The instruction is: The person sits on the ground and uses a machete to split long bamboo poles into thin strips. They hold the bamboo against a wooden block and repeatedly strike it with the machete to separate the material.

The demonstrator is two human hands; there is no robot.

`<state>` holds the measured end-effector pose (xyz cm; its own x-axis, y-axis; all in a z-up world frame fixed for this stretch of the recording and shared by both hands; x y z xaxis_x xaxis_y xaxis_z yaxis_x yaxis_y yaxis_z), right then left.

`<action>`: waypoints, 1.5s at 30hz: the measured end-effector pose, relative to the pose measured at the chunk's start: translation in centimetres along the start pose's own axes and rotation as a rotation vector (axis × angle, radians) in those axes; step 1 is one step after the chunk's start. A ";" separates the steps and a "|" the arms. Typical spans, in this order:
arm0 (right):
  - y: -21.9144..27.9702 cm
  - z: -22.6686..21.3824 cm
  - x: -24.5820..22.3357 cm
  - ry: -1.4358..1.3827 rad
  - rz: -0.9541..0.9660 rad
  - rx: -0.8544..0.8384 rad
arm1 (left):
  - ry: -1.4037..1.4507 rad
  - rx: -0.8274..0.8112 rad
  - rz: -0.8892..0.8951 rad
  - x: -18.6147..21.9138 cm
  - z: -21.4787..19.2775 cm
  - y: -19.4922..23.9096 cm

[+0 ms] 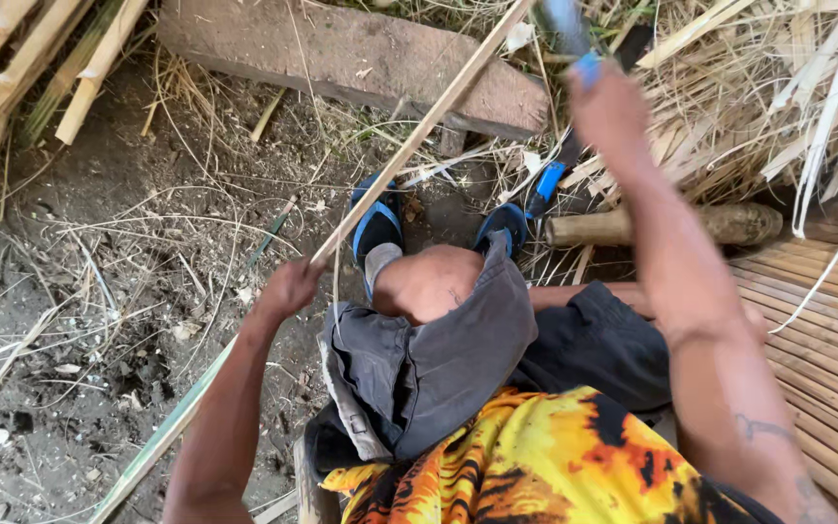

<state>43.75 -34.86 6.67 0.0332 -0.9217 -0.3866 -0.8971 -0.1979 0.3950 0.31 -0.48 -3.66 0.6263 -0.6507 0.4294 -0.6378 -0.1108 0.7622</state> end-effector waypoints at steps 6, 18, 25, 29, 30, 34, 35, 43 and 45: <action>10.1 9.3 -4.3 0.397 -0.428 -0.445 | 0.319 -0.083 0.082 2.9 1.3 -6.9; 0.4 0.6 3.5 0.172 -0.130 0.094 | 0.036 0.315 0.424 1.5 -0.1 -12.3; 4.1 4.4 0.1 0.061 -0.130 -0.040 | 0.473 -0.077 0.315 15.8 -3.8 -18.4; 5.9 6.5 -2.8 0.424 -0.427 -0.267 | 0.152 0.029 0.258 13.3 -2.8 -17.9; 5.7 6.2 -2.9 0.534 -0.456 -0.322 | 0.098 0.101 0.268 11.4 -2.1 -17.0; 2.4 2.2 -1.5 0.237 -0.141 -0.189 | 0.129 0.240 0.319 4.0 0.8 -11.2; 2.1 2.1 -1.1 0.144 -0.081 -0.169 | 0.152 0.225 0.299 3.6 1.3 -10.5; 2.4 0.1 1.0 -0.332 -0.478 -0.329 | 0.210 0.205 0.314 1.8 3.3 -10.0; -1.1 -3.5 2.7 0.332 -0.141 0.062 | 0.224 0.105 0.226 0.8 4.2 -9.1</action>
<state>46.38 -38.35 8.12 0.2908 -0.9468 -0.1376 -0.8982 -0.3197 0.3017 4.70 -3.19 -12.26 0.5389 -0.4879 0.6867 -0.8075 -0.0670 0.5860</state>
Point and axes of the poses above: each hand's wrist, its own y-axis away from the middle knuckle, its own z-axis out of the palm, x = y × z, the point moved 4 cm from there along -y, towards the middle knuckle, and after that the axes turned 13 degrees about -y, right-handed, at the moved point
